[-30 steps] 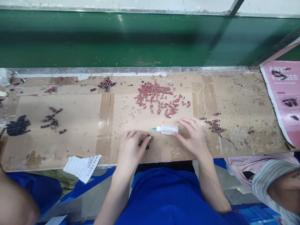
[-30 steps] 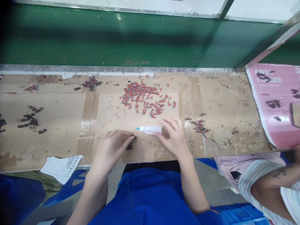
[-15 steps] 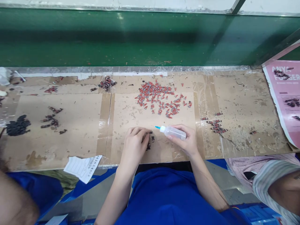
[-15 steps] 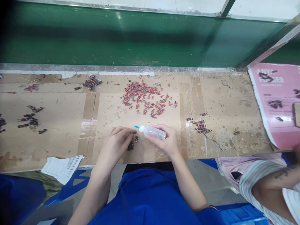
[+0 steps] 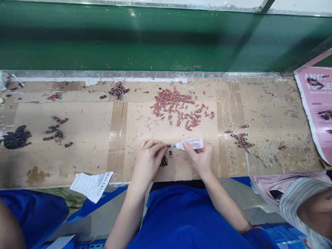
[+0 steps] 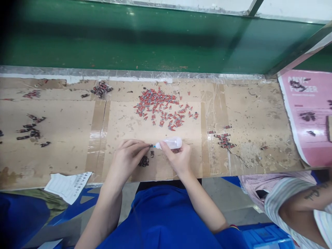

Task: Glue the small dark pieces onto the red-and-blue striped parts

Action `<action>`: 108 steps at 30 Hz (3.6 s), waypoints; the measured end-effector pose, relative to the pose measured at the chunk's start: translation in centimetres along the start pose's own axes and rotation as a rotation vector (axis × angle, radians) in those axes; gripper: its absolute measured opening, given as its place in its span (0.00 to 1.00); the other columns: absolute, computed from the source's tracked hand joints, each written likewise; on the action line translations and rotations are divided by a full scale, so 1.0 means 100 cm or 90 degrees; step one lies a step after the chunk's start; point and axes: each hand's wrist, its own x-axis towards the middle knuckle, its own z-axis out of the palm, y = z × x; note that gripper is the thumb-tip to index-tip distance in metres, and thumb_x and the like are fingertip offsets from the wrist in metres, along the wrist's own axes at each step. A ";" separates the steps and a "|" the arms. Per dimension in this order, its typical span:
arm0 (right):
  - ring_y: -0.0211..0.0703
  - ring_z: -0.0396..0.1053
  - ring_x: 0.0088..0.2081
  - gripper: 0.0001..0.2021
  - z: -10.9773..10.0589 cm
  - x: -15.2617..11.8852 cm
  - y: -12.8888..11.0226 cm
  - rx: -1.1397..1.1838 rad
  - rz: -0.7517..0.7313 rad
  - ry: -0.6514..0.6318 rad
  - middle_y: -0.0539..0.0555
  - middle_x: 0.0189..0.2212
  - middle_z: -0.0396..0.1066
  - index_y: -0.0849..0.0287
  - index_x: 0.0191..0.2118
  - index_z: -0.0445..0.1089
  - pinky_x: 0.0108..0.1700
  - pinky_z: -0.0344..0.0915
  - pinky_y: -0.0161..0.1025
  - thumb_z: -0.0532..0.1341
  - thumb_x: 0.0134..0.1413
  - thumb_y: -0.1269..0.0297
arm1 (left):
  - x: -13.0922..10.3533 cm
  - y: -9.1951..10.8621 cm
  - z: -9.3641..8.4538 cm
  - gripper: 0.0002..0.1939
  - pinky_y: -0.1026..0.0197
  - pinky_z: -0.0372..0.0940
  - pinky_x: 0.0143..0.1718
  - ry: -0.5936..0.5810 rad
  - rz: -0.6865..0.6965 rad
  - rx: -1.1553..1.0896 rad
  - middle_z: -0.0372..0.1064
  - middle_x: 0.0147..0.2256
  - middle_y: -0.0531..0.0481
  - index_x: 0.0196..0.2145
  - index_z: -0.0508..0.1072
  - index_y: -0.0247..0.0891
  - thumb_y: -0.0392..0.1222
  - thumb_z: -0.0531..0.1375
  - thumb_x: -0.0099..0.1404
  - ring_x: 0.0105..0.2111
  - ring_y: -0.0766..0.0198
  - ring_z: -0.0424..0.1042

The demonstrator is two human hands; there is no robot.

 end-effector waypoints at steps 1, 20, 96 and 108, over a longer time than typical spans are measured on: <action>0.45 0.74 0.25 0.14 0.001 0.000 0.001 -0.011 -0.003 0.002 0.54 0.23 0.78 0.57 0.24 0.75 0.28 0.71 0.39 0.69 0.45 0.51 | 0.000 0.000 0.000 0.08 0.54 0.67 0.43 -0.005 -0.004 -0.007 0.76 0.34 0.47 0.35 0.80 0.44 0.43 0.60 0.65 0.40 0.54 0.69; 0.47 0.76 0.29 0.14 0.003 0.000 0.008 -0.084 -0.041 -0.008 0.53 0.22 0.77 0.58 0.23 0.75 0.33 0.73 0.41 0.68 0.49 0.52 | 0.002 0.001 -0.001 0.08 0.52 0.66 0.44 -0.011 -0.035 -0.032 0.77 0.32 0.48 0.34 0.81 0.44 0.44 0.61 0.64 0.40 0.54 0.69; 0.43 0.78 0.33 0.07 0.001 0.013 -0.044 -0.026 -0.039 -0.168 0.52 0.30 0.80 0.56 0.32 0.78 0.35 0.73 0.38 0.65 0.54 0.59 | 0.002 0.046 0.008 0.10 0.58 0.72 0.41 0.122 -0.147 -0.316 0.81 0.37 0.47 0.37 0.81 0.41 0.47 0.64 0.61 0.36 0.60 0.78; 0.46 0.76 0.41 0.08 -0.004 0.028 -0.036 -0.140 -0.112 -0.096 0.55 0.37 0.79 0.55 0.31 0.77 0.34 0.73 0.38 0.63 0.56 0.59 | 0.004 0.038 0.009 0.11 0.57 0.72 0.42 0.132 -0.208 -0.323 0.80 0.38 0.47 0.36 0.81 0.40 0.49 0.65 0.59 0.35 0.61 0.77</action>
